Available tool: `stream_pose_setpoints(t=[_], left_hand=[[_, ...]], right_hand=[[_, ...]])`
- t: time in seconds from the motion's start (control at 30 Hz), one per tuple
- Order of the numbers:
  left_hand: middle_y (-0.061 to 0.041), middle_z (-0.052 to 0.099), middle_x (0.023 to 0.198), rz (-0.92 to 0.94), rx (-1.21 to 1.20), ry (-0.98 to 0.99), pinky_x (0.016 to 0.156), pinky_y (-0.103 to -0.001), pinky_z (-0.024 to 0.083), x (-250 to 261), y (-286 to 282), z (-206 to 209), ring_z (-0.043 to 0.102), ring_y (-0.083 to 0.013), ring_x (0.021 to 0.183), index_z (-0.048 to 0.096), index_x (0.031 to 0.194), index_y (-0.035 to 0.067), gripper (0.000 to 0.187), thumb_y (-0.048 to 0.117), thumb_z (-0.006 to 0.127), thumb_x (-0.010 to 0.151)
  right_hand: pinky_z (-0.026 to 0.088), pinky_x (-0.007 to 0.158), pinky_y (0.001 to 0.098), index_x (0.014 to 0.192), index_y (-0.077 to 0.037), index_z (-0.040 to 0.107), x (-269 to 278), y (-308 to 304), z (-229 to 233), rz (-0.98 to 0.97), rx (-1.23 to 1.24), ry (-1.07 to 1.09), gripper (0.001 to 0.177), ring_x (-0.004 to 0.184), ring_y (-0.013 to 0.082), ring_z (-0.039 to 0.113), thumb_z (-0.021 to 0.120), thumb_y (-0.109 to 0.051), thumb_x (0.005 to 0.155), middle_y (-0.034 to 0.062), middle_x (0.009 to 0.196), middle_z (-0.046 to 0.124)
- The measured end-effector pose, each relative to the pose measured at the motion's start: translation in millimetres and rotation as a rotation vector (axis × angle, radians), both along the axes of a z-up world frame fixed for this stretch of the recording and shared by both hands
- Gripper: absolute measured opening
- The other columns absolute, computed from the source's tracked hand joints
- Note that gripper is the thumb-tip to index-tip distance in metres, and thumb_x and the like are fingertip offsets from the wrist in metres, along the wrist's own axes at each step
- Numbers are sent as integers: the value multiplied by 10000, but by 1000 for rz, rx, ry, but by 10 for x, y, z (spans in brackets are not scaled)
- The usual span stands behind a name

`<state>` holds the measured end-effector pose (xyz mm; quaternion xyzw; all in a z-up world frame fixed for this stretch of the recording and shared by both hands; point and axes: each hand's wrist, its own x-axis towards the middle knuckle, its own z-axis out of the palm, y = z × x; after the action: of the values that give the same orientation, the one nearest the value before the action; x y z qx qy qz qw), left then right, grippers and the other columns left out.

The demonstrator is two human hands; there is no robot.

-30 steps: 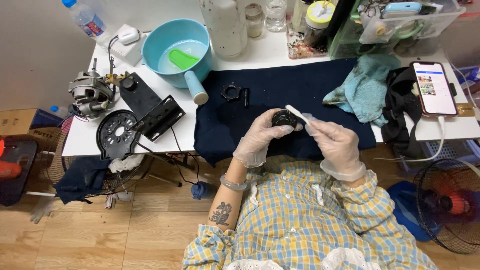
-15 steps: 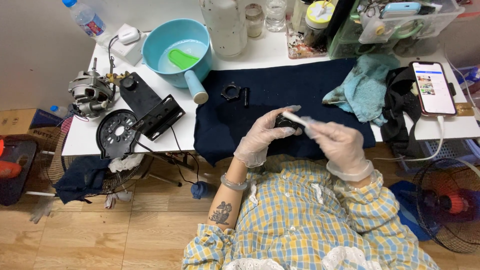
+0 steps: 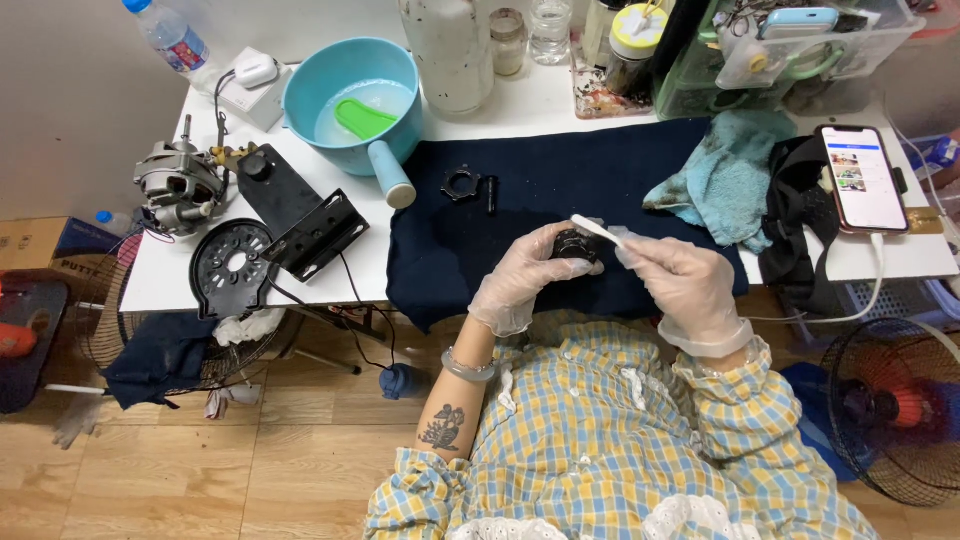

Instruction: Clean a small mechanical part using a cotton swab and cleaning solution.

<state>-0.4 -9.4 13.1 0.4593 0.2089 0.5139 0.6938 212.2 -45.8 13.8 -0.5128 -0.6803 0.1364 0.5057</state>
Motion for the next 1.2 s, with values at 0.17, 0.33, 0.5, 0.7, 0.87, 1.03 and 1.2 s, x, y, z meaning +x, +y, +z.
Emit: stream_pose_setpoints(t=[0.17,0.33,0.5,0.7,0.87,1.03,1.2], left_hand=[[-165,669,1292,1,16,-12,992,-363,561,8,19,18,603,-220,1230,670,1261,-11,548,-71,838,742],[-117,723,1030,48,-85,-30,774,-266,599,-43,71,-5,696,-166,937,684,1163,-4,451,-78,822,740],[-99,705,986,66,-130,-59,690,-260,615,-86,131,-92,707,-158,851,669,1204,21,526,-69,845,717],[-71,702,865,140,-202,-43,595,-192,584,-49,166,-162,699,-126,687,685,1157,55,488,-37,856,709],[-51,688,834,183,-186,-79,574,-176,563,-69,89,65,672,-86,658,677,1146,46,463,-42,851,726],[-82,696,893,180,-170,-107,553,-175,567,-37,187,-206,689,-115,670,669,1148,38,462,-55,841,730],[-142,719,1035,149,-148,-65,584,-222,630,-22,172,-151,741,-190,719,651,1220,18,511,-52,841,752]], right_hand=[[539,621,326,988,-203,829,-46,-49,71,26,-25,-6,196,688,212,709,851,-124,810,28,745,738],[547,634,309,1037,-172,830,-71,-50,-64,5,30,56,249,697,197,704,869,-88,806,33,783,746],[546,624,315,1083,-105,816,-158,-46,-163,-10,32,153,266,711,203,710,823,-16,832,74,798,737],[552,626,328,1071,-53,807,-275,-25,-286,-3,56,247,231,744,194,734,843,-23,845,86,820,749],[519,562,369,1080,-77,813,-285,-36,-296,-32,72,185,232,660,243,694,834,-34,853,139,843,747],[517,564,357,1072,-116,821,-223,-10,-471,-50,75,134,244,684,245,698,844,-53,836,114,853,751],[511,572,365,1091,-85,804,-206,-26,-338,-110,15,181,217,693,212,703,820,-37,880,108,854,745]])
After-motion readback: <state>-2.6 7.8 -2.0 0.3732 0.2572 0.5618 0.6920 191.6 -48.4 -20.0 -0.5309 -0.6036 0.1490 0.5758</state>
